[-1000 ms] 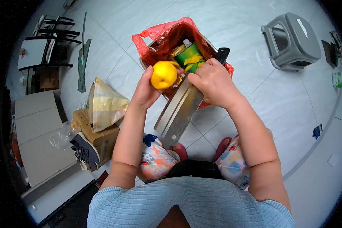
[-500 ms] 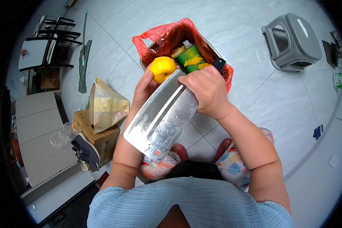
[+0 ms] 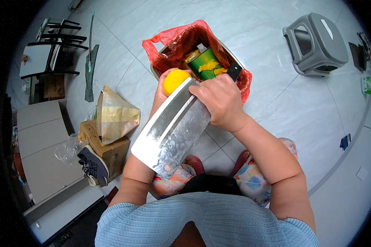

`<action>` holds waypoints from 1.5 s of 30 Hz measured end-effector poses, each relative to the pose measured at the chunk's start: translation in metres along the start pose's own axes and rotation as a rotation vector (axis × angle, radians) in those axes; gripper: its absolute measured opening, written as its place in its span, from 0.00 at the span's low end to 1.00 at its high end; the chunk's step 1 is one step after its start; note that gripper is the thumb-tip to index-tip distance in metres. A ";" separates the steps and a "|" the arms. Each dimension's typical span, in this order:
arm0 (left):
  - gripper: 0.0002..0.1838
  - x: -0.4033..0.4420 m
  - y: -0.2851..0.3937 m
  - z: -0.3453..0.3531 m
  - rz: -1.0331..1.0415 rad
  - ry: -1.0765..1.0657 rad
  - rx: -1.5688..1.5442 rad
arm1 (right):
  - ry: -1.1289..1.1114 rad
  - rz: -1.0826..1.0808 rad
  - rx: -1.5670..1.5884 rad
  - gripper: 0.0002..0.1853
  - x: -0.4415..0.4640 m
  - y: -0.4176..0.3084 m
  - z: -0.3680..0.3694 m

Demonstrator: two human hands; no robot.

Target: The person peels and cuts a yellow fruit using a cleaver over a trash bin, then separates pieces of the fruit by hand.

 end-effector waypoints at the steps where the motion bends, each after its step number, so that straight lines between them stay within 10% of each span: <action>1: 0.35 -0.001 0.001 0.001 0.000 0.000 0.000 | 0.000 0.000 0.000 0.17 -0.001 0.000 0.001; 30: 0.29 -0.006 -0.001 -0.014 0.034 0.001 0.223 | -0.179 0.031 -0.152 0.15 -0.012 0.012 0.033; 32: 0.29 -0.007 -0.006 -0.007 0.071 0.012 0.285 | 0.092 -0.024 -0.069 0.09 -0.005 -0.002 0.009; 45: 0.28 -0.019 -0.043 0.061 0.090 -0.236 0.426 | 0.089 0.251 -0.357 0.08 -0.022 0.003 -0.026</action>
Point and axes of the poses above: each hand's wrist, its own x-axis towards the middle knuckle, its own z-axis out of the palm, y = z × x, the point moved 7 cm from there along x, towards the middle knuckle, and after that the axes turned 15 degrees about z, right-handed, at the moved point
